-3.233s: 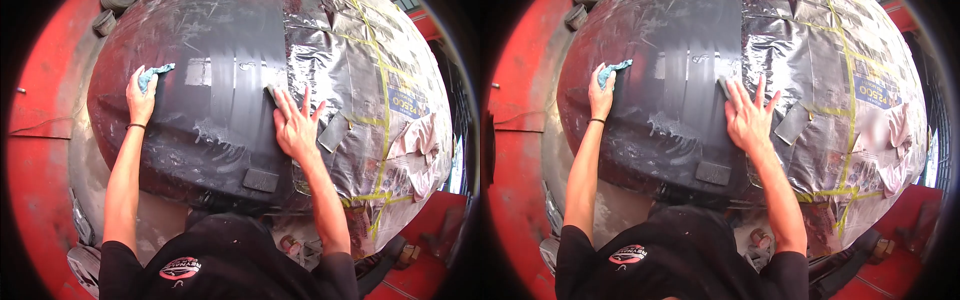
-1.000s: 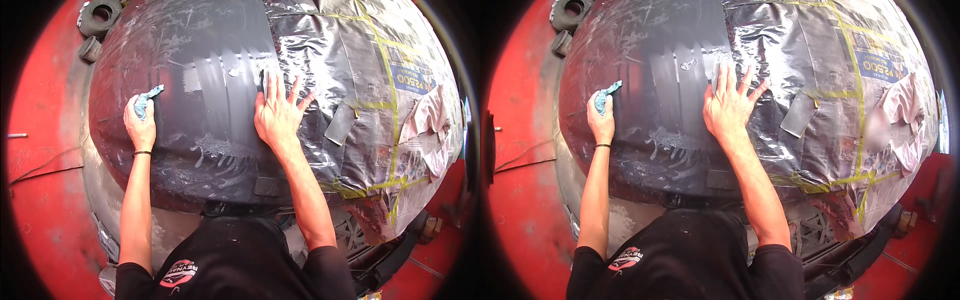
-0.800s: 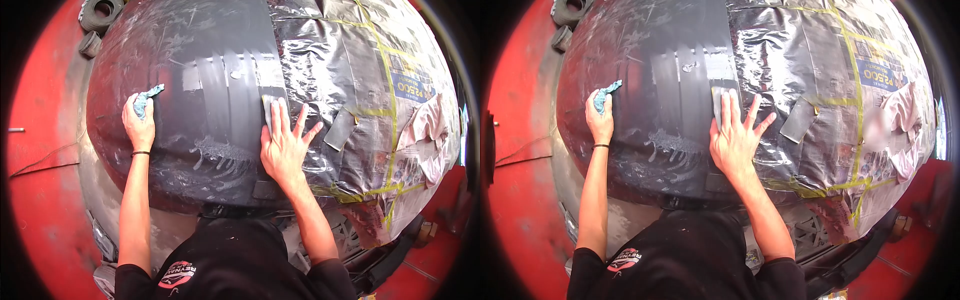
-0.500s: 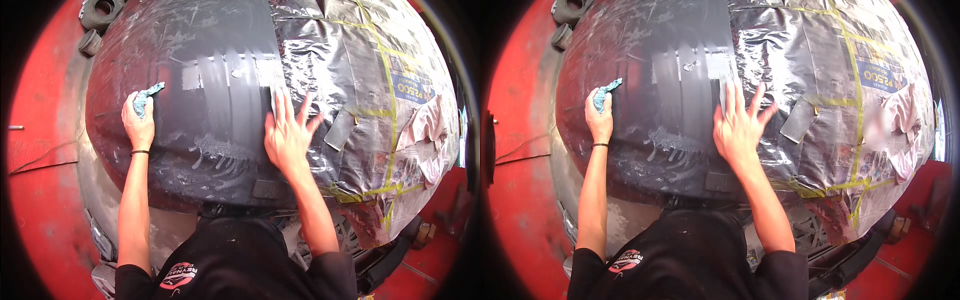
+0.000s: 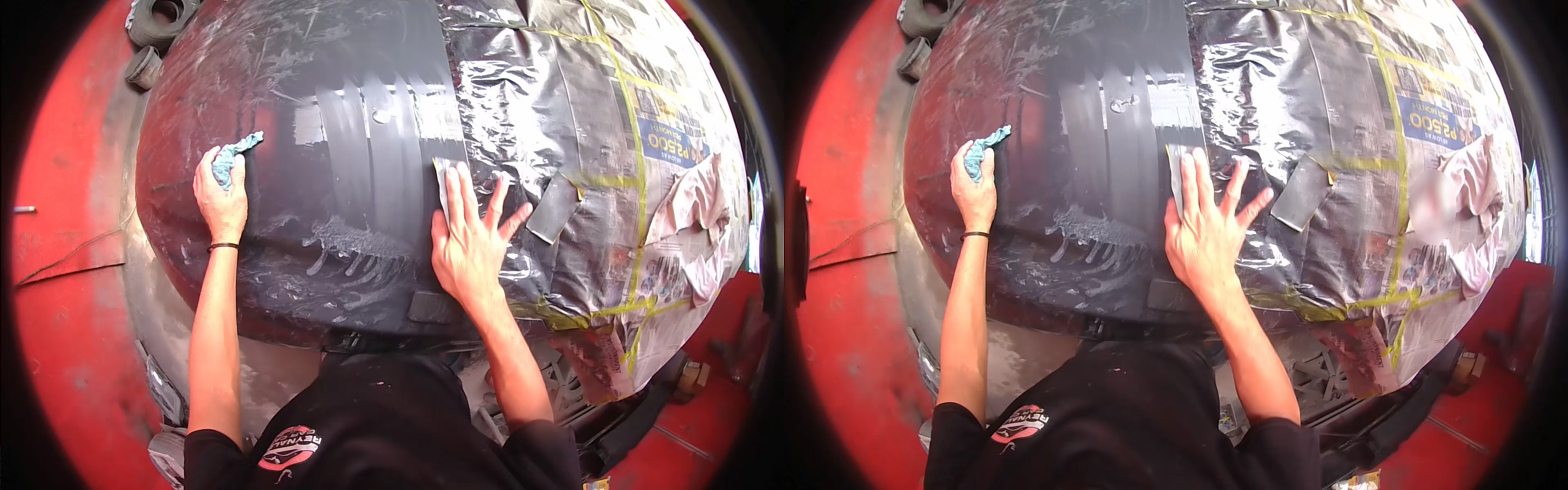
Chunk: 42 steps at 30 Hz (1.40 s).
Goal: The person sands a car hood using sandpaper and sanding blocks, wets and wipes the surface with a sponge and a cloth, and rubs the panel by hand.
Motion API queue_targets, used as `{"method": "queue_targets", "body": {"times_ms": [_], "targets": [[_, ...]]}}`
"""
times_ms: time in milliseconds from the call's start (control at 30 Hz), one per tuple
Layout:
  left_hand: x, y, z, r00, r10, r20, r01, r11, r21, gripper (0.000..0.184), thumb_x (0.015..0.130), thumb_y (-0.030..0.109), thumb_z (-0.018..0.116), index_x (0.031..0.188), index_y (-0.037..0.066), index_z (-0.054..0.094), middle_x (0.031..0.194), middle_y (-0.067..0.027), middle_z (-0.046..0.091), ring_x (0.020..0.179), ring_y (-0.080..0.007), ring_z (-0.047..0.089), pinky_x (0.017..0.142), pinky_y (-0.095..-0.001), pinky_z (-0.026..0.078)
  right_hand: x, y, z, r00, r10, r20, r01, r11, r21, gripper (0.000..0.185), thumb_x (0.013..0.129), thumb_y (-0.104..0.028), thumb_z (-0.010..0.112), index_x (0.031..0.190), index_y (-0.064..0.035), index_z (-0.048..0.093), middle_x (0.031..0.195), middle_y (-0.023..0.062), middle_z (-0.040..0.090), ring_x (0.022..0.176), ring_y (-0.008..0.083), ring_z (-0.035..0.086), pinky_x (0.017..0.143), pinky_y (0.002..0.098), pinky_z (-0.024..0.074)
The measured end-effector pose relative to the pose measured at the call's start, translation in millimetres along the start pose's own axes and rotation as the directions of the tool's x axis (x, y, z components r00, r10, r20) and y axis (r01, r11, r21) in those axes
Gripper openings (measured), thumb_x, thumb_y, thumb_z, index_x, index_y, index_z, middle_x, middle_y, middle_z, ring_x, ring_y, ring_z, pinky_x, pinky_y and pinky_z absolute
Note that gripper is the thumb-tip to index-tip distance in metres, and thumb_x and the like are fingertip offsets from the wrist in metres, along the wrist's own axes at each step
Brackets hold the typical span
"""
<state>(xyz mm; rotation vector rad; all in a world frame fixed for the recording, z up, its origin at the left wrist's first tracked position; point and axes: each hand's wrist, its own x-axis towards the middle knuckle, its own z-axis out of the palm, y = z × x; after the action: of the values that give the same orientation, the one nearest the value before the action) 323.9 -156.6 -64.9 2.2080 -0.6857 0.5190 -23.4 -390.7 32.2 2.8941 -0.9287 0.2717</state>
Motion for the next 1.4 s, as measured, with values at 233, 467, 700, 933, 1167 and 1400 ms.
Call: {"method": "queue_targets", "body": {"times_ms": [233,467,700,933,1167,1400], "targets": [[0,3,-3,1.0,-0.001,-0.002,0.001,1.0,-0.006,0.05,0.106,0.037,0.081,0.142,0.006,0.069,0.136,-0.0173,0.075,0.13,-0.0362,0.07,0.113,-0.0469,0.052,112,13,34,0.99,-0.08,-0.116,0.073,0.995,-0.061,0.064,0.113,-0.039,0.055,0.17,-0.0097,0.049,0.177,0.0083,0.048,0.169,0.0558,0.019,0.124,0.0906,0.0101],[0,4,-2,1.0,-0.025,-0.01,0.025,1.0,-0.009,0.05,0.105,0.037,0.081,0.143,0.007,0.068,0.137,-0.017,0.075,0.13,-0.0374,0.069,0.114,-0.049,0.051,6,21,-10,0.988,-0.113,0.103,0.117,0.993,-0.03,0.069,0.114,-0.038,0.055,0.178,-0.0167,0.04,0.184,0.0037,0.039,0.173,0.0538,0.009,0.126,0.0884,0.0014],[-1,4,-4,0.999,-0.032,-0.005,0.032,0.999,-0.015,0.052,0.104,0.038,0.082,0.144,0.007,0.067,0.139,-0.0166,0.074,0.132,-0.0385,0.068,0.117,-0.0498,0.049,85,24,24,0.988,-0.152,-0.005,0.151,0.984,-0.094,0.068,0.114,-0.04,0.052,0.175,-0.0127,0.042,0.182,0.0063,0.041,0.172,0.0546,0.012,0.126,0.0888,0.0042],[-1,3,0,0.999,-0.038,-0.019,0.038,0.999,-0.009,0.054,0.103,0.039,0.082,0.144,0.007,0.066,0.139,-0.0161,0.074,0.132,-0.0373,0.067,0.118,-0.0493,0.047,5,25,-1,0.982,-0.128,0.137,0.137,0.989,-0.057,0.074,0.115,-0.051,0.052,0.179,-0.0167,0.036,0.187,0.0028,0.032,0.174,0.0526,0.005,0.126,0.0871,-0.0091],[-1,4,-2,0.999,-0.028,-0.022,0.028,0.999,-0.015,0.052,0.104,0.037,0.082,0.143,0.007,0.066,0.138,-0.0161,0.074,0.131,-0.038,0.067,0.117,-0.0498,0.048,63,-22,22,0.977,-0.211,0.043,0.213,0.975,-0.055,0.066,0.118,-0.048,0.045,0.176,-0.0182,0.043,0.18,0.0027,0.045,0.173,0.0503,0.011,0.128,0.0869,-0.0055],[0,3,-3,0.999,-0.036,-0.002,0.036,0.999,-0.036,0.052,0.103,0.038,0.082,0.143,0.007,0.067,0.138,-0.0163,0.074,0.131,-0.0391,0.067,0.118,-0.0505,0.048,64,6,23,0.997,-0.076,-0.025,0.076,0.997,-0.004,0.063,0.115,-0.04,0.051,0.174,-0.0181,0.047,0.181,0.0026,0.044,0.173,0.054,0.01,0.127,0.0871,-0.0057]]}}
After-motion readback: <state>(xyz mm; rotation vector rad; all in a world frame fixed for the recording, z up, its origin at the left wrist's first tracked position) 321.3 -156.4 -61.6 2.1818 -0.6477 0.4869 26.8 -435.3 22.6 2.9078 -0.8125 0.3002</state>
